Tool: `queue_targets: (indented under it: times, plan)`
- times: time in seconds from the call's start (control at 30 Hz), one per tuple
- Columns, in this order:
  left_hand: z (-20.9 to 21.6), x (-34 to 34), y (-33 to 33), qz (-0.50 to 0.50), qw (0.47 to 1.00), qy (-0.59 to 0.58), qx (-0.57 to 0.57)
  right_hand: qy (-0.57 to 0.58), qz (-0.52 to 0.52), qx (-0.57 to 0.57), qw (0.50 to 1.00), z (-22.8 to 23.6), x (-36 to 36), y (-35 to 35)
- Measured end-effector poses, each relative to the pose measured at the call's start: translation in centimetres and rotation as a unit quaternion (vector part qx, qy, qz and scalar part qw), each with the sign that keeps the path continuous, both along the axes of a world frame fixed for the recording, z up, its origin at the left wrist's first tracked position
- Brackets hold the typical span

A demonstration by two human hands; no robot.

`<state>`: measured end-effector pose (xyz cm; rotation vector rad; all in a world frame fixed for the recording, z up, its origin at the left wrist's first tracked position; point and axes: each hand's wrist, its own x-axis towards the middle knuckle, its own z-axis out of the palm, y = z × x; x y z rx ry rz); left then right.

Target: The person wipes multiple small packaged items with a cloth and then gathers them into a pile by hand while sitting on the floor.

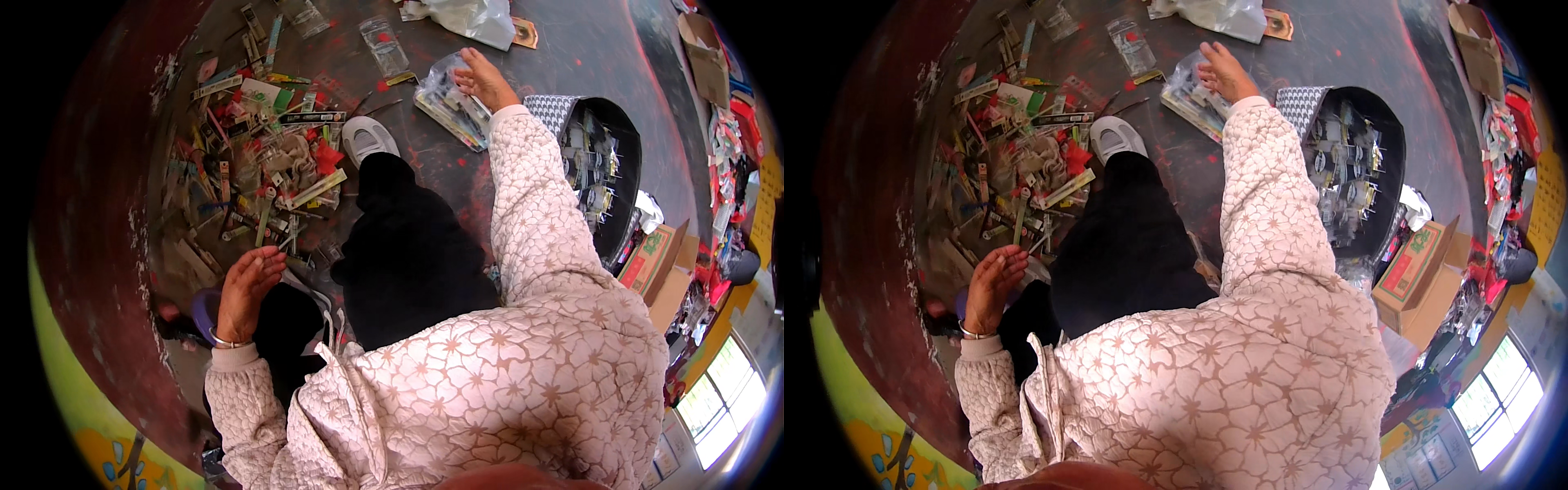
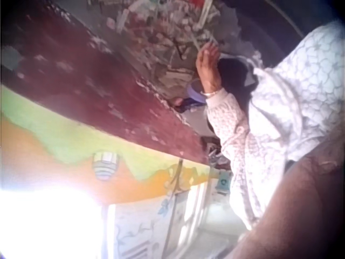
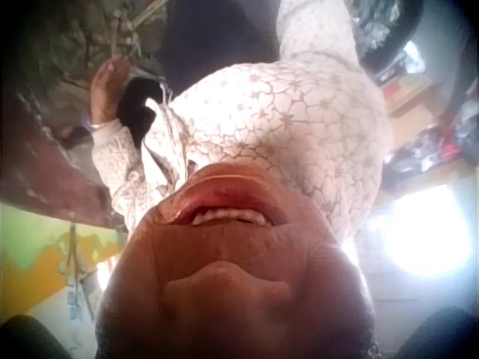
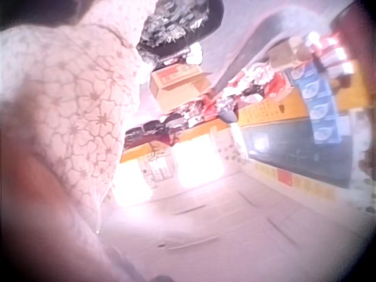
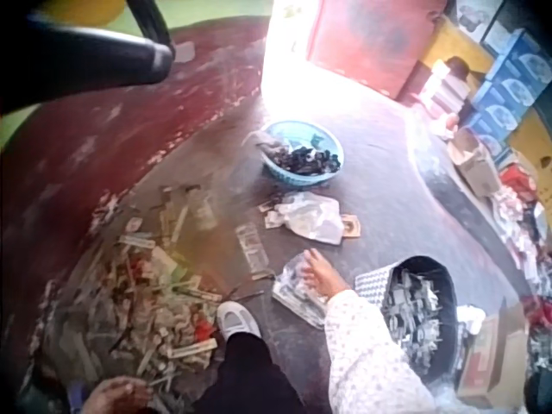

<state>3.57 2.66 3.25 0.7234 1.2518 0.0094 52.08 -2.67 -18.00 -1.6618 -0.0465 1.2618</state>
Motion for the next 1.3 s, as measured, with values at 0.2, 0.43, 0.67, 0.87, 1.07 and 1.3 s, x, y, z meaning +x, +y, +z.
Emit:
queue_targets:
  times: [0.2,0.43,0.67,0.87,1.07,1.3]
  plan:
    - [0.5,-0.9,-0.3,0.013,1.000,-0.003,0.011,-0.065,0.152,0.115,0.979,5.0,0.1,0.2]
    - [1.2,-1.1,-0.8,0.012,1.000,-0.022,0.015,-0.066,0.209,0.210,0.953,6.4,-7.1,-5.1]
    - [1.2,-1.3,-0.3,0.027,0.999,-0.041,0.018,-0.475,-0.017,-0.009,0.880,5.0,-3.7,-7.1]
    - [1.3,-2.4,-1.4,0.022,0.998,-0.042,0.037,-0.534,0.450,-0.149,0.700,1.3,0.5,-11.4]
    - [4.5,-4.3,1.4,0.040,0.989,-0.045,0.135,-0.542,0.539,-0.401,0.506,2.6,0.6,-13.0]
    - [6.6,-9.5,2.2,0.322,0.905,-0.186,0.208,-0.707,0.419,-0.111,0.559,12.4,-0.6,-6.7]
